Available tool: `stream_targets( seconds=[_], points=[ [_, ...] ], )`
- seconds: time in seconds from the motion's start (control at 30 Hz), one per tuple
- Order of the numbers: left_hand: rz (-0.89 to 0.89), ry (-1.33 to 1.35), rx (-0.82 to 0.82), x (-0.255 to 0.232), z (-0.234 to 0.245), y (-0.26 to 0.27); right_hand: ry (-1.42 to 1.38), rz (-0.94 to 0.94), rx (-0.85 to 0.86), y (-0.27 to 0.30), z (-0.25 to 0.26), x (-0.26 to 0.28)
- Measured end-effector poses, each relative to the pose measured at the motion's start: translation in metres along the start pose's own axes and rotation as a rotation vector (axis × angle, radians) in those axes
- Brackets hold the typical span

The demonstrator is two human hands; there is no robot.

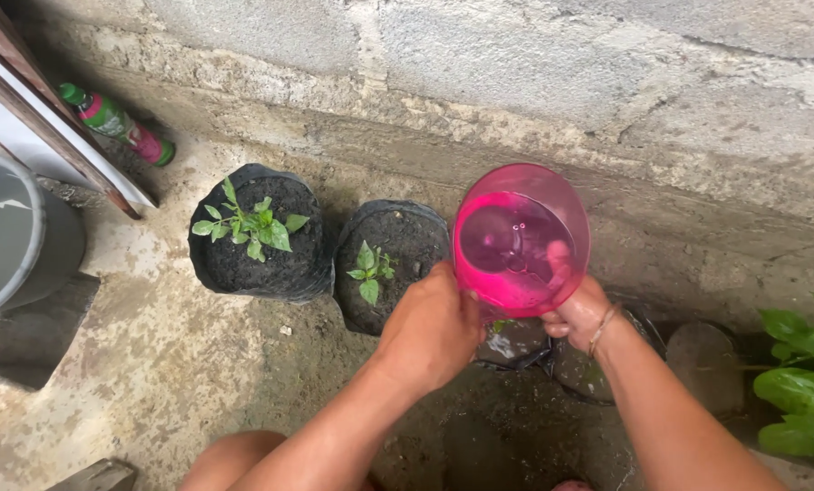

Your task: Watering small potted plants in polybags using a plastic scoop and a bucket of water.

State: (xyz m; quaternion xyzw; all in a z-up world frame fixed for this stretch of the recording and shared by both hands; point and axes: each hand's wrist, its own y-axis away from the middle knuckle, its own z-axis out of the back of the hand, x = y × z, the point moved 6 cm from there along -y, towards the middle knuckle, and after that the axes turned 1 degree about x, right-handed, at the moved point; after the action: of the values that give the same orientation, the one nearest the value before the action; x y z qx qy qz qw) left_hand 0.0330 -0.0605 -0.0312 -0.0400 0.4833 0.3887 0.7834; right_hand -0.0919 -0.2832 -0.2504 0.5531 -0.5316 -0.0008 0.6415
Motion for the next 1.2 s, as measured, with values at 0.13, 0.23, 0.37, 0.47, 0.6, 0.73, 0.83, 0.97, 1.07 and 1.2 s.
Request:
stream_targets(
  seconds=[0.13, 0.23, 0.37, 0.47, 0.6, 0.73, 0.83, 0.97, 1.07, 1.2],
  points=[
    [0.046, -0.010, -0.009, 0.013, 0.005, -0.001, -0.006, -0.012, 0.044, 0.007, -0.030, 0.002],
    [-0.058, -0.101, -0.105, 0.020, 0.008, -0.003, 0.117, 0.012, 0.130, 0.020, -0.055, 0.013],
    [-0.039, -0.119, -0.098, 0.023, 0.010, -0.002, 0.005, -0.032, 0.039, 0.016, -0.055, 0.011],
    [-0.053, -0.139, -0.094, 0.021, 0.013, -0.001, -0.041, -0.020, 0.016, 0.020, -0.063, 0.014],
    [-0.053, -0.155, -0.100, 0.019, 0.014, -0.001, -0.068, -0.047, 0.047, 0.011, -0.057, 0.002],
    [-0.021, -0.168, -0.075, 0.017, 0.015, -0.002, -0.076, 0.001, 0.136, 0.020, -0.068, 0.011],
    [-0.008, -0.135, -0.091, 0.016, 0.014, -0.003, -0.084, -0.021, 0.041, 0.024, -0.065, 0.014],
    [-0.047, -0.088, -0.109, 0.016, 0.010, -0.006, -0.156, 0.166, 0.177, 0.048, -0.089, 0.043],
    [0.006, 0.001, -0.066, 0.009, 0.013, -0.005, 0.281, 0.136, 0.055, 0.054, -0.087, 0.047],
    [0.109, 0.095, 0.008, -0.001, 0.018, 0.000, 1.441, 0.829, 0.000, 0.046, -0.084, 0.053]
  ],
)
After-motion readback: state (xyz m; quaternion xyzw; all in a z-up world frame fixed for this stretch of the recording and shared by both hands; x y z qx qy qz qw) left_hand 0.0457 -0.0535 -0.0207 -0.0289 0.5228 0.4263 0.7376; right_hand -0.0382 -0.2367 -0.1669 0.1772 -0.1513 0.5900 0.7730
